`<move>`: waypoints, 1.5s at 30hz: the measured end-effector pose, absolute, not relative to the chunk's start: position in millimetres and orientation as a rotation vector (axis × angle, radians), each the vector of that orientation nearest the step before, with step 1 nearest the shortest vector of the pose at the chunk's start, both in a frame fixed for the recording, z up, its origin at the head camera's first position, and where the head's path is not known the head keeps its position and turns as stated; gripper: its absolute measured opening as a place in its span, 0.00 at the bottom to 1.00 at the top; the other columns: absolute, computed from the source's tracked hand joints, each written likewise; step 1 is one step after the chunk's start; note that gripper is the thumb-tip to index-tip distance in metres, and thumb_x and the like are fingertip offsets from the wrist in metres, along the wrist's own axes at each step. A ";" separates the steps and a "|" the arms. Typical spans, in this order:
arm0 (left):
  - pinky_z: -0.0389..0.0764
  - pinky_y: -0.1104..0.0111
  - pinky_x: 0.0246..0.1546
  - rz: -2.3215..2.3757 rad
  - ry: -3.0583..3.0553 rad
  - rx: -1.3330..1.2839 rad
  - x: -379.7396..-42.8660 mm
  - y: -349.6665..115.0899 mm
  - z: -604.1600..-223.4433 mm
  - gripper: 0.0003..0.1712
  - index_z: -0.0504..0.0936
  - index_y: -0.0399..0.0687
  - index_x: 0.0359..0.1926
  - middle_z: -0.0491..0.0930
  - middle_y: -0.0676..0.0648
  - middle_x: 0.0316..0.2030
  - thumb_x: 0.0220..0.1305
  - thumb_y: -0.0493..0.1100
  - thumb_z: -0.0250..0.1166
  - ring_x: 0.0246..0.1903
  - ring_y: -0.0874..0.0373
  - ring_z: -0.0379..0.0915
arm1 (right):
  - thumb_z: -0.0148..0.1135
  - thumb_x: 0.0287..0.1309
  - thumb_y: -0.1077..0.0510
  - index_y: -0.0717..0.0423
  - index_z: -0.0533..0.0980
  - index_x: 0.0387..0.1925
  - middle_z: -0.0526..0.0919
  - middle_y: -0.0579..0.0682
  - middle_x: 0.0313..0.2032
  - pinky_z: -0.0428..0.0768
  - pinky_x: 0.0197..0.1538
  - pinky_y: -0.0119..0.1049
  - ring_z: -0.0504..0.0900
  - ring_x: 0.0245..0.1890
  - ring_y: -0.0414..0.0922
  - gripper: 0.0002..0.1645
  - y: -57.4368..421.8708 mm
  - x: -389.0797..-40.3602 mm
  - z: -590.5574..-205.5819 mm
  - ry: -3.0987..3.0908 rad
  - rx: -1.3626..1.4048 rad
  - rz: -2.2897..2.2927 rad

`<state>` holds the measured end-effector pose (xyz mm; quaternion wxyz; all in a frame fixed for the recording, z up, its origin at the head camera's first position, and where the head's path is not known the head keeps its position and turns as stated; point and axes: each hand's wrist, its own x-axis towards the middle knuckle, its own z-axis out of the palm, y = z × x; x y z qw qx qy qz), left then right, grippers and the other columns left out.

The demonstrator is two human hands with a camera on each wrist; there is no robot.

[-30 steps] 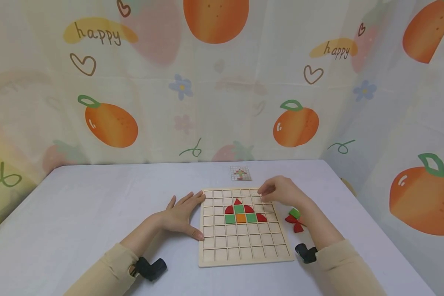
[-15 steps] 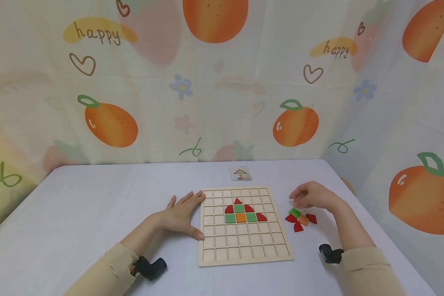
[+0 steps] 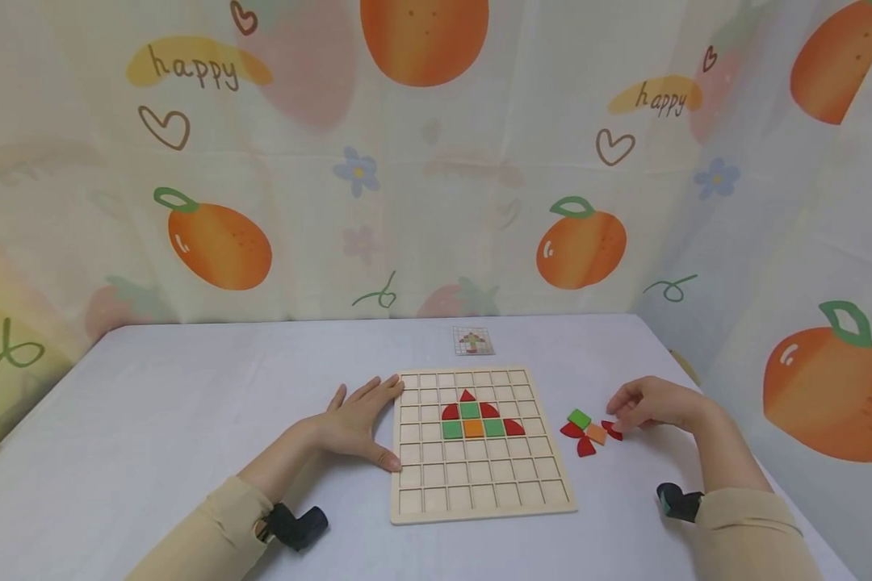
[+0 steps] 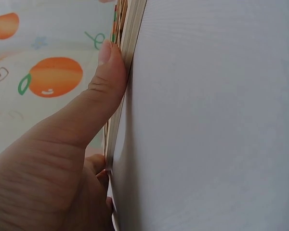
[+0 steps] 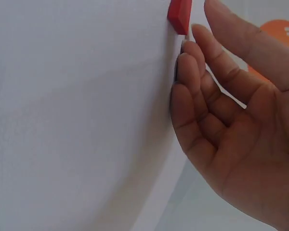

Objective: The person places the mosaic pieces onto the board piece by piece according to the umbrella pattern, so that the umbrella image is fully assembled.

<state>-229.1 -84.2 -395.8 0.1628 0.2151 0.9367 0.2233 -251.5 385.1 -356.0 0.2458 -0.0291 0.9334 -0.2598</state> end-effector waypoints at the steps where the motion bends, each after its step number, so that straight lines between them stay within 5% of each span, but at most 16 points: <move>1: 0.32 0.33 0.73 0.636 2.671 0.610 -229.3 -84.2 -396.0 0.70 0.50 0.49 0.78 0.46 0.49 0.80 0.41 0.69 0.76 0.80 0.45 0.36 | 0.69 0.56 0.55 0.62 0.79 0.48 0.83 0.52 0.42 0.83 0.47 0.41 0.76 0.43 0.45 0.20 385.2 -251.5 -356.8 2.547 -0.081 -0.707; 8: 0.31 0.33 0.73 0.621 2.680 0.601 -231.3 -84.0 -398.8 0.71 0.49 0.50 0.78 0.45 0.50 0.80 0.41 0.70 0.75 0.80 0.45 0.36 | 0.73 0.51 0.54 0.59 0.80 0.40 0.80 0.48 0.33 0.78 0.44 0.39 0.74 0.42 0.45 0.17 381.5 -251.9 -361.4 2.582 -0.090 -0.634; 38: 0.32 0.33 0.73 0.632 2.683 0.605 -230.8 -86.2 -399.3 0.70 0.50 0.50 0.78 0.46 0.50 0.80 0.41 0.70 0.76 0.80 0.45 0.36 | 0.72 0.52 0.57 0.58 0.78 0.31 0.78 0.49 0.31 0.74 0.38 0.36 0.72 0.40 0.46 0.10 384.5 -247.3 -370.3 2.662 -0.190 -0.698; 45: 0.32 0.33 0.73 0.635 2.677 0.611 -230.7 -85.2 -398.8 0.70 0.50 0.50 0.78 0.45 0.50 0.80 0.41 0.70 0.75 0.80 0.45 0.36 | 0.68 0.56 0.58 0.58 0.80 0.42 0.83 0.52 0.39 0.80 0.42 0.39 0.76 0.41 0.46 0.13 381.7 -248.9 -365.9 2.675 -0.168 -0.721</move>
